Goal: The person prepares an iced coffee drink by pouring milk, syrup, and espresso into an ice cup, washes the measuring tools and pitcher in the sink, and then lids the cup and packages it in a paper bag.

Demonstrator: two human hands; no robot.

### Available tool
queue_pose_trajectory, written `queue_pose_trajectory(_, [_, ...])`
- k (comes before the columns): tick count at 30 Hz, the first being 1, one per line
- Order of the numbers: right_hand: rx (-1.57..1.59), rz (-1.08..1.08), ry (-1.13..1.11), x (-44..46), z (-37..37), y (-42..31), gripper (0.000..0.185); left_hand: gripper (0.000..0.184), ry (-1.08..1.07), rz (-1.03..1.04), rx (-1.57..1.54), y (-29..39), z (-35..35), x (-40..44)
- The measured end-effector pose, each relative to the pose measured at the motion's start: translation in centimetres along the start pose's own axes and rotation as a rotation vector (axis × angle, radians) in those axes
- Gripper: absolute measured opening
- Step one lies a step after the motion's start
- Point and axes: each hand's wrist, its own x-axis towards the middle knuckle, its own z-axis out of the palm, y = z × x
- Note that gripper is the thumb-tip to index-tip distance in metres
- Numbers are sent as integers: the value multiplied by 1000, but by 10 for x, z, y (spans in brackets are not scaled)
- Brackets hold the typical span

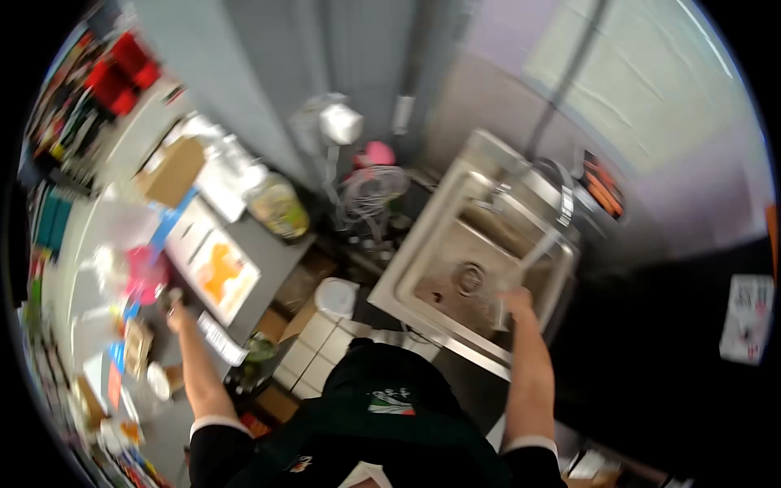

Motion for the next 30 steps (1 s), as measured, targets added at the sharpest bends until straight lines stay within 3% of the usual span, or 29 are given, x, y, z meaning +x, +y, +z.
queue_pose_trajectory(1, [-37, -232, 140, 23, 10, 23, 39, 53, -23, -33, -34, -4, 4, 4])
queue_pose_trajectory(2, [-168, -296, 272, 2, 15, 5, 46, 50, -134, -100, -156, -22, 16, 22])
queue_pose_trajectory(4, [-28, -284, 385, 8, 31, 7, 65, 43, -171, -328, -372, 45, -33, -38])
queue_pose_trajectory(6, [49, -195, 409, -17, 35, -14, 66, 34, -263, -348, -820, 36, -35, -39])
queue_pose_trajectory(7, [117, -124, 414, -26, 36, -20, 67, 34, -273, -335, -821, 30, -40, -39])
queue_pose_trajectory(11, [306, -239, 525, -8, 51, -5, 62, 30, -218, -85, -855, 21, -66, -68])
queue_pose_trajectory(12, [254, -231, 515, -9, 49, -8, 62, 30, -224, -73, -856, 29, -79, -83])
queue_pose_trajectory(14, [222, -216, 500, -12, 42, -16, 62, 30, -216, 198, -646, 49, -110, -116])
queue_pose_trajectory(15, [61, -163, 472, -24, 33, -29, 62, 30, -211, 209, -647, 63, -123, -141])
queue_pose_trajectory(17, [-94, -111, 442, -46, 7, -49, 62, 30, -400, 249, -710, 97, -135, -182])
queue_pose_trajectory(18, [-56, 39, 172, -58, -8, -55, 62, 30, -528, 357, -757, 90, -123, -187])
queue_pose_trajectory(19, [-15, 187, -96, -62, -18, -56, 64, 28, -605, 278, -727, 117, -127, -222])
queue_pose_trajectory(21, [-34, 153, -115, -46, -27, -37, 62, 24, -978, 247, -767, 134, -105, -267])
queue_pose_trajectory(22, [-64, 116, -137, -40, -32, -28, 61, 26, -1074, 116, -703, 161, -99, -315])
queue_pose_trajectory(24, [-156, 103, -106, -45, -45, -28, 58, 29, -1375, 270, -573, 188, -67, -386])
queue_pose_trajectory(26, [-340, -63, -78, -57, -57, -28, 59, 28, -1661, 136, -605, 202, -24, -467])
queue_pose_trajectory(28, [-329, -137, 62, -67, -56, -20, 58, 24, -1910, 237, -477, 214, 19, -542])
queue_pose_trajectory(30, [-326, -207, 202, -81, -54, -9, 57, 23, -2010, 397, -396, 217, 54, -604])
